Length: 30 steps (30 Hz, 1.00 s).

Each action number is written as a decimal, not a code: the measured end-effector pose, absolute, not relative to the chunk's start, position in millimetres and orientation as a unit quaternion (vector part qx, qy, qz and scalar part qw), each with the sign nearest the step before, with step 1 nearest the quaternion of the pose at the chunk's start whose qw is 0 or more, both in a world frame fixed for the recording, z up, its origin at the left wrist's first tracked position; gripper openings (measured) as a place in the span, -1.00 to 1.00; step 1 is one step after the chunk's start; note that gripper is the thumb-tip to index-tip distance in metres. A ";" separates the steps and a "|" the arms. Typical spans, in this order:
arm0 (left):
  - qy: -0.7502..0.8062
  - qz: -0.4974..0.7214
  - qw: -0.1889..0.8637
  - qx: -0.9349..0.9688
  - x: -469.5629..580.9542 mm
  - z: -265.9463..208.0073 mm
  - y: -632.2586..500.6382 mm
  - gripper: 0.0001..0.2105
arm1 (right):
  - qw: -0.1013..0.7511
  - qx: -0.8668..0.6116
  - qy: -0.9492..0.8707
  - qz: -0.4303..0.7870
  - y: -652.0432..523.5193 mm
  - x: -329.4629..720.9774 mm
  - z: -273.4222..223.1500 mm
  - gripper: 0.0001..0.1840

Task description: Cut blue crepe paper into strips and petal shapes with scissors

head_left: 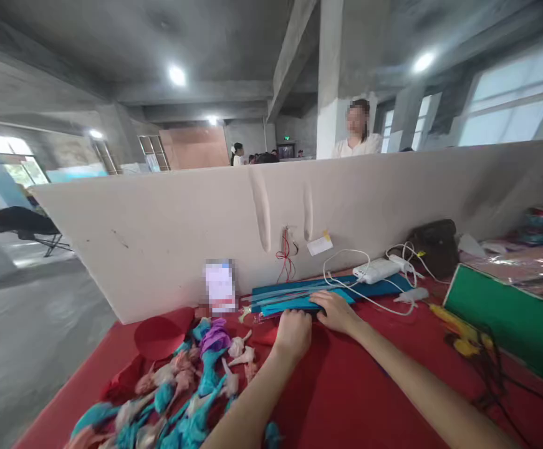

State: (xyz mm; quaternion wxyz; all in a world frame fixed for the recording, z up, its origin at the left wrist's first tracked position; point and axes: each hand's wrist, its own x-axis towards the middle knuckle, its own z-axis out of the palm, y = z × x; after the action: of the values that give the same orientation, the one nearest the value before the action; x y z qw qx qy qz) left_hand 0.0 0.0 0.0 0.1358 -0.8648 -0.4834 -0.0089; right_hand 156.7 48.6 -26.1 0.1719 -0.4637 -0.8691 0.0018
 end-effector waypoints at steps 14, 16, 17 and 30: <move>-0.510 -0.002 0.156 -0.846 -7.8 5.3 13.1 -0.72 | 0.093 -0.466 -0.880 -0.008 99.3 141.7 3.3 -0.65; -0.512 0.025 0.131 -0.849 -6.2 10.5 18.3 -0.75 | 0.054 -0.464 -0.884 -0.013 103.0 137.7 6.1 -0.66; -0.512 0.036 0.120 -0.850 -4.8 14.9 21.0 -0.75 | 0.035 -0.464 -0.885 -0.018 104.3 135.9 7.6 -0.67; -0.440 -0.096 0.060 -0.891 -46.4 59.5 -225.5 -0.72 | -0.021 -0.443 -0.890 -0.100 101.6 133.7 7.2 -0.66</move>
State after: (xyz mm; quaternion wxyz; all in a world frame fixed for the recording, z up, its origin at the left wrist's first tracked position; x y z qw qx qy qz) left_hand -46.4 -225.5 59.5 0.0597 -0.8908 -0.4401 -0.0958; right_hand 133.7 101.6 7.2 -0.0211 -0.4434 -0.8905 -0.1000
